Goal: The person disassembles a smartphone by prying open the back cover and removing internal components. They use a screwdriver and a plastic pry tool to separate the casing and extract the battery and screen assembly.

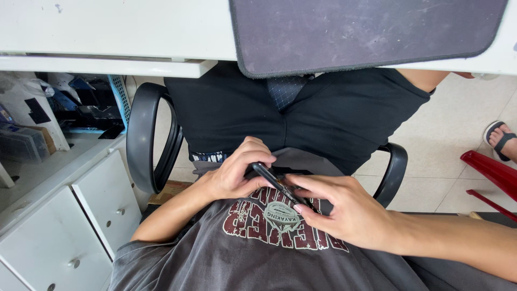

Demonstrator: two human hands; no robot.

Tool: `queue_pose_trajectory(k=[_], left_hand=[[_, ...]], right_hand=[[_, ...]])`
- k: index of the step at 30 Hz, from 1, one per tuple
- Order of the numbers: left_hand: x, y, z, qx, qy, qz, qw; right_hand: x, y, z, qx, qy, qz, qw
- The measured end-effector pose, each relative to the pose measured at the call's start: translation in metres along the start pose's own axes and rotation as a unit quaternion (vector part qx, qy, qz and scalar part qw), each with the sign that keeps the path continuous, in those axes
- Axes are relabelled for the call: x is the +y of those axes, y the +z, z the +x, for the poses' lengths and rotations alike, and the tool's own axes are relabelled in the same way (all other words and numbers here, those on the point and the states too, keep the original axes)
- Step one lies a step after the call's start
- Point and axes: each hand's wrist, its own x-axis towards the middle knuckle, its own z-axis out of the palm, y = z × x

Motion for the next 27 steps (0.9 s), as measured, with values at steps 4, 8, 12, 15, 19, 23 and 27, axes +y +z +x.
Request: queue_pose_trajectory(k=[4, 8, 12, 15, 19, 23, 27], left_hand=[[-0.007, -0.005, 0.004, 0.016, 0.127, 0.040, 0.991], [-0.006, -0.016, 0.017, 0.021, 0.266, 0.072, 0.961], [0.007, -0.017, 0.049, 0.067, 0.373, 0.116, 0.918], [0.009, 0.002, 0.091, 0.255, 0.446, 0.100, 0.852], [0.013, -0.027, 0.128, 0.155, 0.482, 0.149, 0.850], [0.019, -0.058, 0.145, 0.047, 0.430, 0.196, 0.880], [0.015, -0.063, 0.162, 0.015, 0.414, 0.211, 0.885]], right_hand=[[-0.007, 0.004, -0.008, 0.056, -0.093, -0.102, 0.989], [-0.025, -0.009, -0.018, 0.088, -0.167, -0.210, 0.959], [-0.053, -0.029, -0.027, 0.130, -0.276, -0.294, 0.906], [-0.073, -0.041, -0.022, 0.165, -0.317, -0.335, 0.872], [-0.096, -0.060, -0.016, 0.194, -0.374, -0.386, 0.820], [-0.103, -0.069, -0.002, 0.266, -0.384, -0.342, 0.815], [-0.100, -0.082, 0.008, 0.279, -0.372, -0.310, 0.829]])
